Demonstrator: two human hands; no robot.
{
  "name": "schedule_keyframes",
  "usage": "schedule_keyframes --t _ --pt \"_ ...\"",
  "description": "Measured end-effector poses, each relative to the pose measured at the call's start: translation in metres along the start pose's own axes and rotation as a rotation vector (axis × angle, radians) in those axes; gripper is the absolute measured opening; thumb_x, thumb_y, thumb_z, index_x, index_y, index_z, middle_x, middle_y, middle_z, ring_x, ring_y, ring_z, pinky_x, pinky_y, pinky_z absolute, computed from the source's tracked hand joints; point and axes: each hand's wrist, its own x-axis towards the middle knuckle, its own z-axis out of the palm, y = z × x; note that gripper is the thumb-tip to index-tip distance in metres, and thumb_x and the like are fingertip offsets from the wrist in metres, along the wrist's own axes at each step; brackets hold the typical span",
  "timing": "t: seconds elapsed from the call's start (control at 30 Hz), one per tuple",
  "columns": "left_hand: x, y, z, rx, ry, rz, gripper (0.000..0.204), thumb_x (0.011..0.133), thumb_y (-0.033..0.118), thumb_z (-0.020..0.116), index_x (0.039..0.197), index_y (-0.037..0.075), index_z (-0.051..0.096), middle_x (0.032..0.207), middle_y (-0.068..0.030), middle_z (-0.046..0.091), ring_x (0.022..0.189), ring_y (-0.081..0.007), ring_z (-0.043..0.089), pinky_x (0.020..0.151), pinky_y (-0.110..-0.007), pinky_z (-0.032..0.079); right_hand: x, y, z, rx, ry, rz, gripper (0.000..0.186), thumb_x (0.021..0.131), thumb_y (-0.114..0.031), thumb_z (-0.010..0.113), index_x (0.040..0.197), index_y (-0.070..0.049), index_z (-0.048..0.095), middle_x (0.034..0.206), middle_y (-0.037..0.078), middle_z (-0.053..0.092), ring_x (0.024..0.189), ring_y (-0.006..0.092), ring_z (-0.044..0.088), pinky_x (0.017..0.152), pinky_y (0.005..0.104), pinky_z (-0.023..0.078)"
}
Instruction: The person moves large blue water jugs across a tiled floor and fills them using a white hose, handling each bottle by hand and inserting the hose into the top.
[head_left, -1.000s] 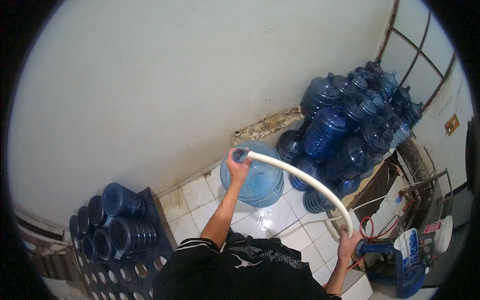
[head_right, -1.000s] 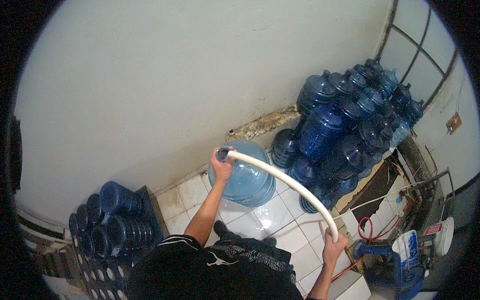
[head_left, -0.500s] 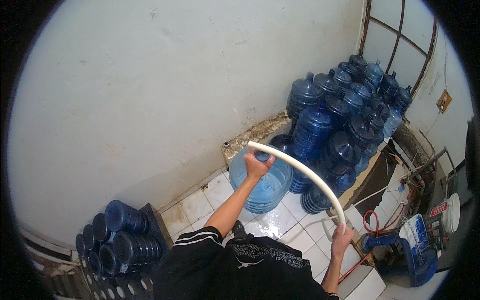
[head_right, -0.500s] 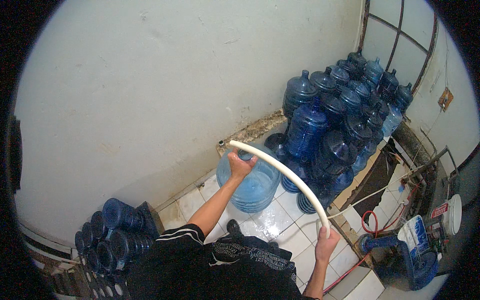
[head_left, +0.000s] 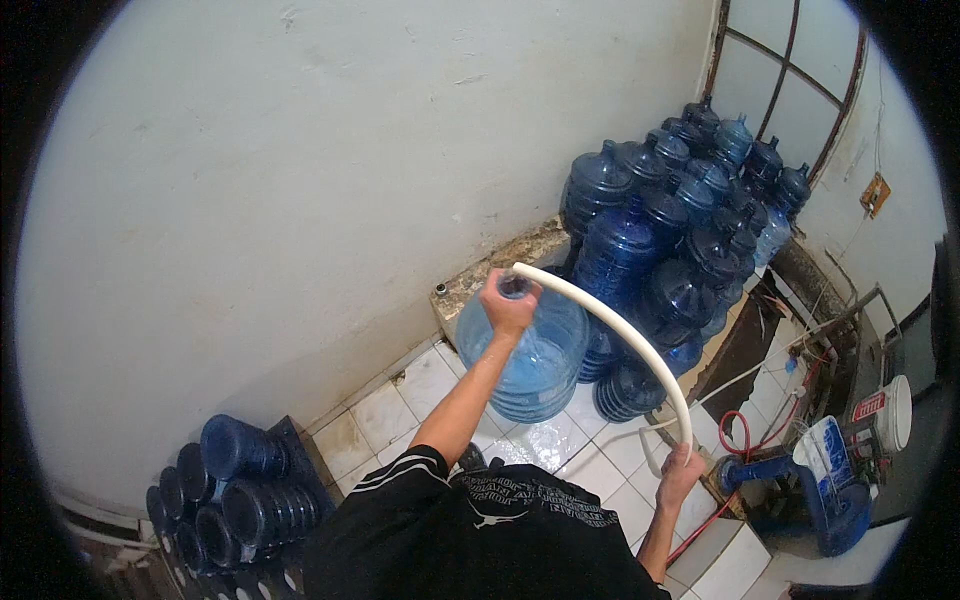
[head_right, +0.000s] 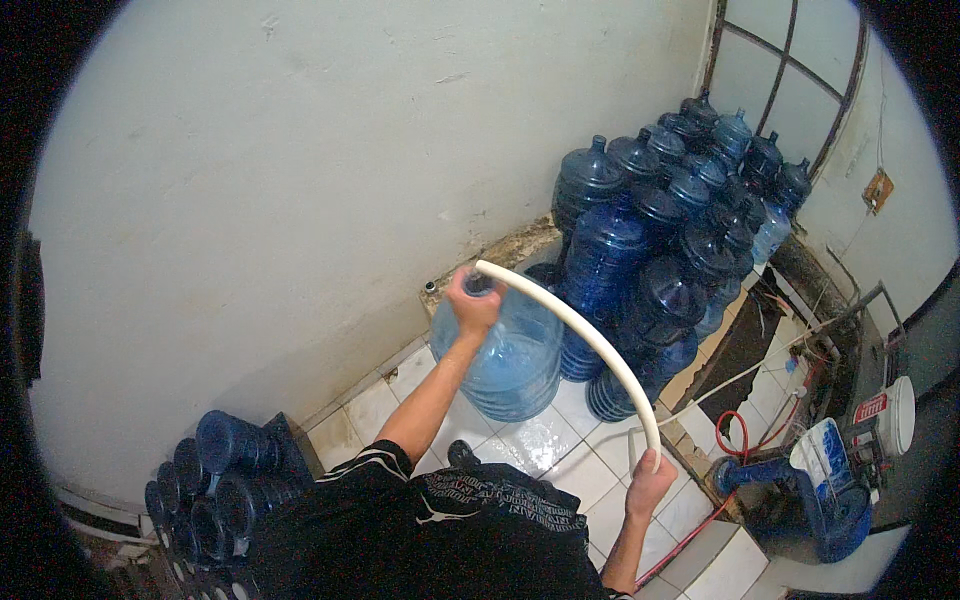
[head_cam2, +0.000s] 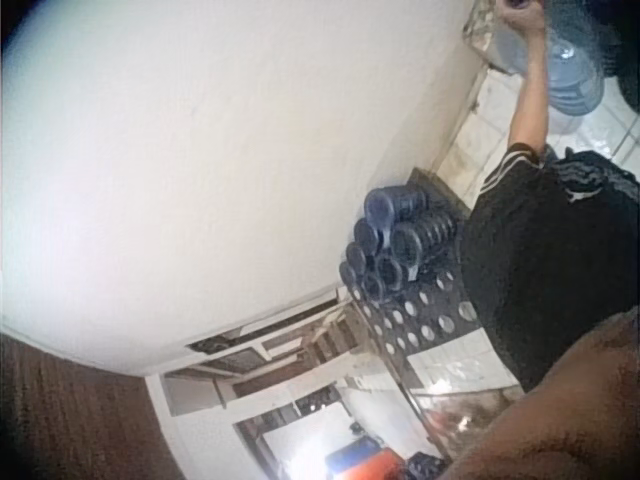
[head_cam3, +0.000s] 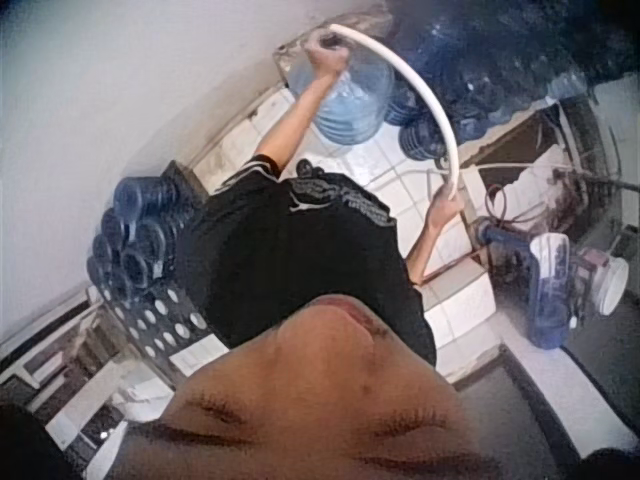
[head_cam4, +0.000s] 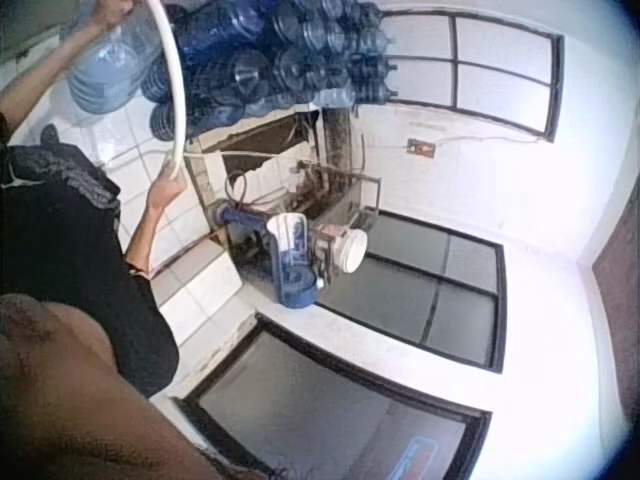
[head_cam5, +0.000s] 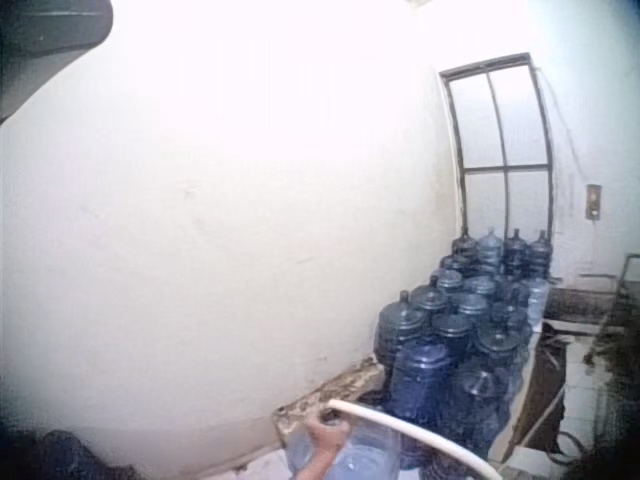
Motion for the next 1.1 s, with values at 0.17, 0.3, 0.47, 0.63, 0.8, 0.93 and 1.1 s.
schedule_keyframes --t 0.17,0.3,0.47,0.63,0.8,0.93,1.1 --pt "0.052 -0.022 -0.023 -0.181 0.239 -0.203 0.017 0.060 0.004 0.067 0.072 0.002 0.056 0.063 -0.0033 0.057 0.059 -0.0133 0.053 0.057 -0.027 0.044 -0.011 0.008 -0.006 0.037 0.049 0.017 0.052 0.086 -0.046 0.048 0.052 -0.009 0.036 0.048 -0.004 0.033 0.043 0.0060 0.030 0.038 0.0244 0.021" --pt "0.084 -0.034 -0.061 -0.403 0.426 -0.395 0.010 0.060 0.002 0.062 0.067 0.002 0.055 0.064 -0.0037 0.055 0.059 -0.0137 0.050 0.055 -0.027 0.040 -0.019 0.015 -0.009 0.074 0.057 0.013 0.052 0.086 -0.047 0.048 0.052 -0.010 0.035 0.048 -0.004 0.034 0.042 0.0060 0.031 0.038 0.0240 0.022" --pt "0.096 -0.031 -0.103 -0.589 0.554 -0.491 0.008 0.061 0.001 0.059 0.066 0.002 0.053 0.064 -0.0043 0.054 0.060 -0.0156 0.051 0.054 -0.027 0.040 -0.011 0.022 -0.004 0.178 0.089 0.095 0.050 0.088 -0.044 0.045 0.053 -0.009 0.036 0.048 -0.003 0.035 0.042 0.0059 0.031 0.037 0.0237 0.022" --pt "0.095 -0.018 -0.110 -0.698 0.542 -0.520 0.003 0.062 0.003 0.056 0.061 0.003 0.054 0.065 -0.0050 0.054 0.062 -0.0160 0.051 0.057 -0.028 0.041 0.032 0.025 0.026 0.097 0.090 0.034 0.048 0.088 -0.042 0.045 0.054 -0.010 0.036 0.047 -0.004 0.034 0.040 0.0051 0.029 0.036 0.0229 0.021" --pt "0.103 0.002 -0.112 -0.675 0.560 -0.503 0.003 0.062 0.003 0.056 0.060 0.003 0.054 0.065 -0.0033 0.052 0.062 -0.0152 0.049 0.057 -0.027 0.039 0.038 0.023 0.029 0.199 0.103 0.083 0.047 0.088 -0.041 0.046 0.053 -0.012 0.035 0.045 -0.005 0.031 0.037 0.0045 0.027 0.034 0.0226 0.020" --pt "0.116 0.017 -0.118 -0.608 0.626 -0.487 0.009 0.061 0.004 0.057 0.056 0.005 0.050 0.063 -0.0005 0.047 0.060 -0.0132 0.044 0.054 -0.028 0.035 0.009 0.034 0.010 0.255 0.199 0.151 0.047 0.089 -0.041 0.046 0.053 -0.014 0.032 0.044 -0.005 0.030 0.036 0.0044 0.026 0.033 0.0220 0.019" --pt "0.119 0.032 -0.114 -0.656 0.653 -0.488 0.007 0.060 0.004 0.058 0.057 0.004 0.051 0.064 -0.0016 0.048 0.061 -0.0138 0.045 0.056 -0.028 0.037 -0.013 0.046 -0.008 0.298 0.226 0.199 0.048 0.089 -0.041 0.046 0.052 -0.014 0.031 0.044 -0.005 0.029 0.035 0.0043 0.026 0.032 0.0221 0.018"
